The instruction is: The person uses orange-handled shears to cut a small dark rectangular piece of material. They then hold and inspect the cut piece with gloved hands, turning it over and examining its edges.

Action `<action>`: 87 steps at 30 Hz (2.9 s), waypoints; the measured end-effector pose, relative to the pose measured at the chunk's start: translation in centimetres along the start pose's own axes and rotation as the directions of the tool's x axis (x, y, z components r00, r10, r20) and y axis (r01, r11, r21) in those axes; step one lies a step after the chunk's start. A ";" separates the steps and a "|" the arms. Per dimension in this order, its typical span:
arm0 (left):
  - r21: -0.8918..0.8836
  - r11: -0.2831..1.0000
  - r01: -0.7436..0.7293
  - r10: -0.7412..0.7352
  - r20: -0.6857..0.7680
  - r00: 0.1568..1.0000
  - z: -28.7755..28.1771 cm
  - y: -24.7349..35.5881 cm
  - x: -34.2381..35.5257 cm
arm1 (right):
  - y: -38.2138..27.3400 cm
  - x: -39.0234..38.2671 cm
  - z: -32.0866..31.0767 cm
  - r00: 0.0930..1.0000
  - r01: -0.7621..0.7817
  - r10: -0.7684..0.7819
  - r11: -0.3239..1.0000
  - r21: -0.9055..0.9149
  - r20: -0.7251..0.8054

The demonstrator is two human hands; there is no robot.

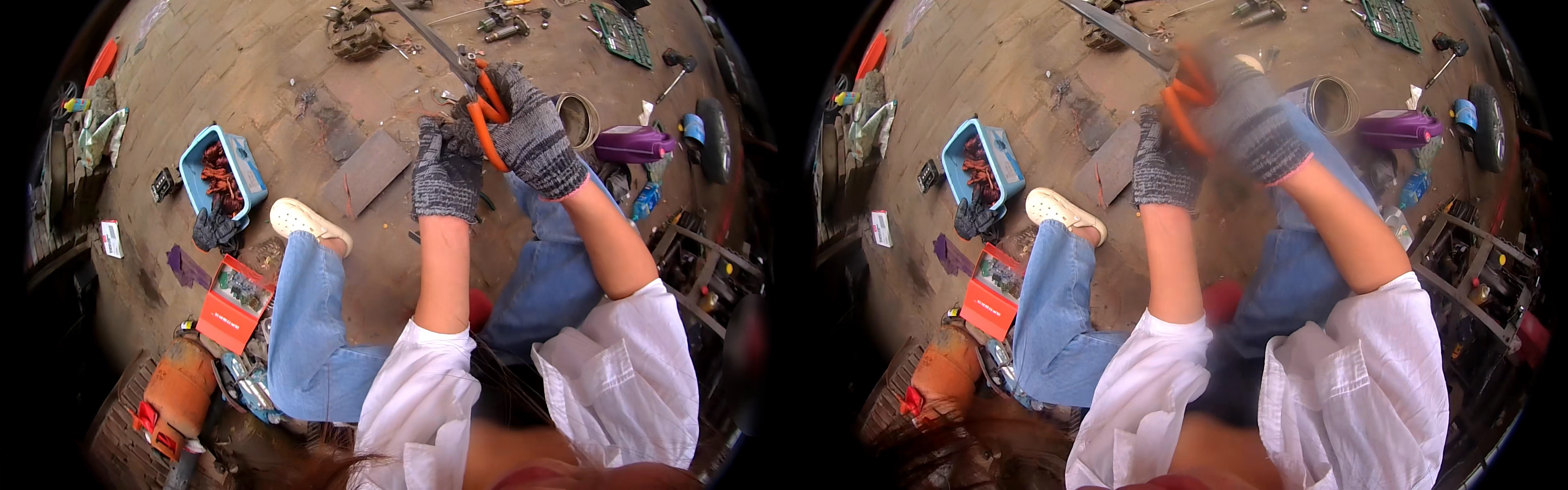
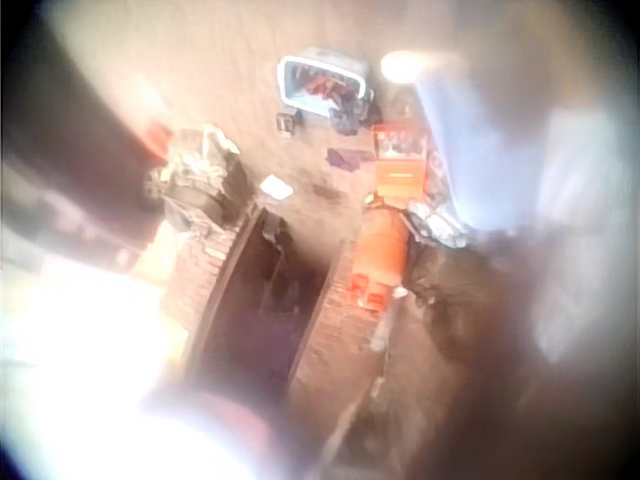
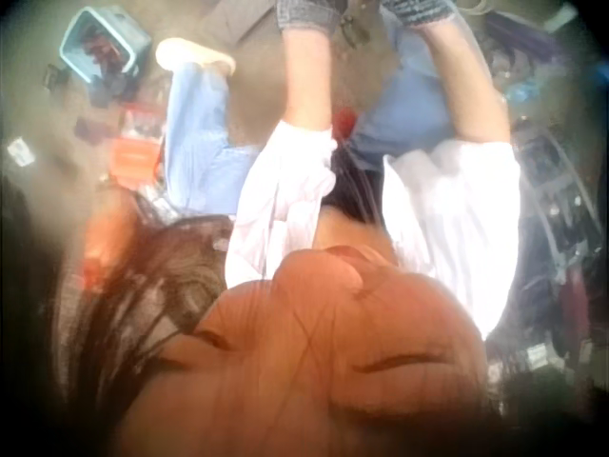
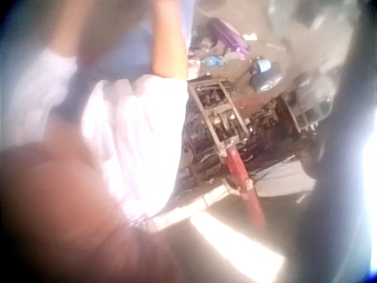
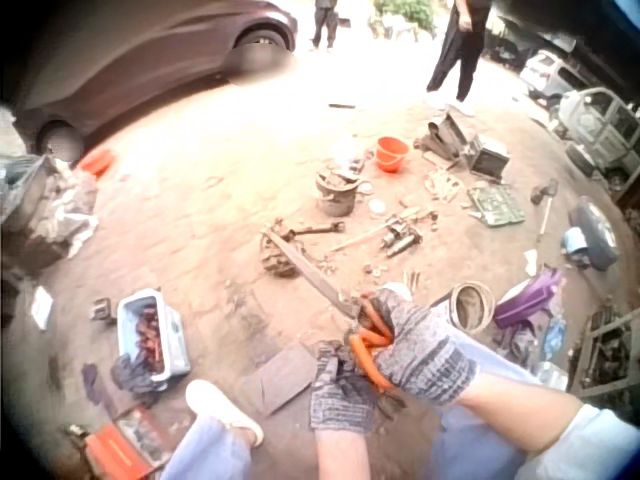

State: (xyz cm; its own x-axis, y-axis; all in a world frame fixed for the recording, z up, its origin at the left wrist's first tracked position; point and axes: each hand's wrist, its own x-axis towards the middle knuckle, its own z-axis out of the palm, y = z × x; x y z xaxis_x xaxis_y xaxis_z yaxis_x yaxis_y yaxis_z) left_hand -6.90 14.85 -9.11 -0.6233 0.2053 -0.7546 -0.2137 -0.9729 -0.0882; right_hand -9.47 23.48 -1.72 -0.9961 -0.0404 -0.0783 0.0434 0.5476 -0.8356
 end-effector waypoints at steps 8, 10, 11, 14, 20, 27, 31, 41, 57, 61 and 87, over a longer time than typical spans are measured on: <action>0.514 0.675 -0.529 0.282 0.483 0.829 -4.1 -3.8 -0.9 | 0.7 -0.4 -2.0 0.998 0.007 -0.010 0.999 -0.046 -0.068; 0.519 0.613 -0.596 0.264 0.576 0.773 -4.4 -4.7 -2.1 | 1.6 -0.5 -2.6 0.998 0.018 -0.021 0.999 -0.050 -0.051; 0.571 0.565 -0.596 0.243 0.575 0.781 -3.7 -4.8 -3.0 | 1.9 -0.6 -2.6 0.999 0.013 -0.015 0.999 -0.032 -0.050; 0.644 0.472 -0.602 0.229 0.570 0.789 -3.9 -3.8 -3.2 | 2.6 -1.0 -1.4 1.000 -0.006 0.007 0.999 0.046 -0.026; 0.621 -0.177 -0.764 0.114 0.784 0.611 -9.5 -2.7 0.9 | 1.1 -0.6 -4.0 0.973 -0.109 0.074 0.983 -0.150 -0.219; 0.965 -0.262 -0.006 0.796 0.220 0.563 -31.4 3.8 14.8 | 0.6 -0.5 -3.1 0.999 0.039 -0.037 0.993 -0.116 0.015; 0.769 -0.611 0.188 0.699 0.414 0.583 -29.6 5.2 14.6 | 0.0 -0.9 -3.0 0.966 -0.201 0.225 0.964 0.174 -0.128; 0.793 -0.606 0.060 0.573 0.383 0.725 -26.9 4.2 11.4 | -2.1 -0.5 -1.3 0.922 -0.164 0.271 0.920 0.355 -0.277; 0.886 -0.458 0.080 0.813 0.381 0.440 -22.6 10.8 14.2 | -1.4 -0.7 -2.0 0.973 -0.231 0.223 0.924 0.304 0.061; 0.924 -0.260 -0.282 0.860 0.354 0.368 -24.7 11.6 14.7 | -0.6 -0.8 -1.8 0.977 -0.214 0.184 0.865 0.453 0.112; 0.880 0.030 -0.473 0.221 0.456 0.862 0.7 7.3 -15.9 | -3.4 -2.1 1.2 0.989 -0.118 -0.009 0.561 0.819 0.149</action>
State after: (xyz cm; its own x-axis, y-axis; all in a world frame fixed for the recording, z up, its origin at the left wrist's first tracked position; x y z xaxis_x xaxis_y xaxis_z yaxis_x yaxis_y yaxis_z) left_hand 0.96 4.57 2.67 -0.9275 0.0100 -0.3737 -0.3738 -0.0327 0.9269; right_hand -7.41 20.69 0.64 -0.9740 -0.1693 -0.1503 0.2044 -0.3725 -0.9052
